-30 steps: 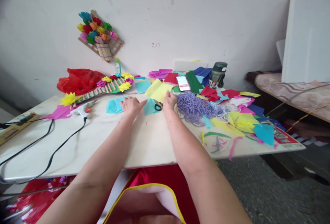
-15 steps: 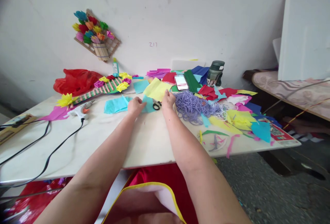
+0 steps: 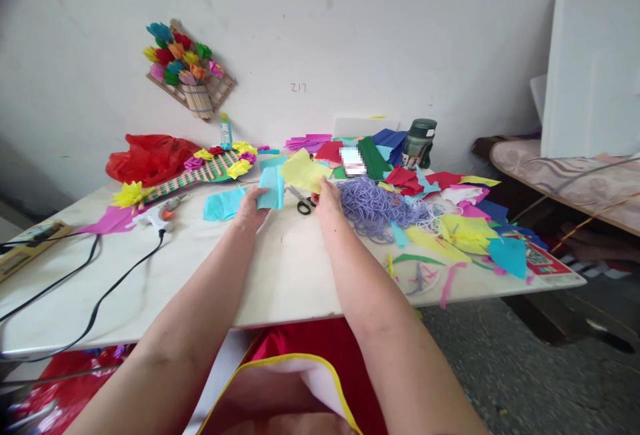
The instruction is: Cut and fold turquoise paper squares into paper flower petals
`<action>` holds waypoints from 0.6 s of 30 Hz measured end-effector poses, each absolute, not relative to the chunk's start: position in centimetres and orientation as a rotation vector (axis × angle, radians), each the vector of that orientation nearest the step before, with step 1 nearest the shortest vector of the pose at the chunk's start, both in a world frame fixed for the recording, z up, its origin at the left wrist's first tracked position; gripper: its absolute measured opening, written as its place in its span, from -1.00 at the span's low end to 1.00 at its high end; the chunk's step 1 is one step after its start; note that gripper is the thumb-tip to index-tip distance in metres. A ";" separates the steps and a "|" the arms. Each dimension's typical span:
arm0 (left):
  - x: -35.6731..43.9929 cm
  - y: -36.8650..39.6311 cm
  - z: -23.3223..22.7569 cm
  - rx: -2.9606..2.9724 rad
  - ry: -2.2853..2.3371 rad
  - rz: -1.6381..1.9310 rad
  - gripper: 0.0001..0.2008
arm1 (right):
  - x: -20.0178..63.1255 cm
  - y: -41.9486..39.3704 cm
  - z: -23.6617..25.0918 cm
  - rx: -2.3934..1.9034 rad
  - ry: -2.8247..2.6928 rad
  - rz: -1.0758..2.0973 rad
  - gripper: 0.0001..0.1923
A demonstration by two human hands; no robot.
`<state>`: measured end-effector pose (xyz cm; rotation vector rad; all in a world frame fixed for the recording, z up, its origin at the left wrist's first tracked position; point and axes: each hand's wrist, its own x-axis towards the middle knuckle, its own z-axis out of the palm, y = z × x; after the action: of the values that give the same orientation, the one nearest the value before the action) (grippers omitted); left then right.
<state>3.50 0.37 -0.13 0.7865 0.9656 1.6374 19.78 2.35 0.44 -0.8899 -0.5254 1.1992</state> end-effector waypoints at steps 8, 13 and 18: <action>3.2 0.3 0.2 0.787 0.904 1.754 -0.68 | 20.1 3.0 -0.4 -1.148 -0.689 0.994 -0.85; 2.9 0.3 0.8 0.744 0.862 1.894 -0.69 | 20.3 3.4 -1.3 -1.370 -1.130 0.693 -0.76; 3.3 0.3 0.6 0.789 0.795 1.877 -0.66 | 19.7 1.5 -0.1 -1.659 -1.458 0.206 -0.73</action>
<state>3.30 0.34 0.63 0.7887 0.7948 1.8770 19.66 1.50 -0.08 -1.6590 -1.4583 0.2064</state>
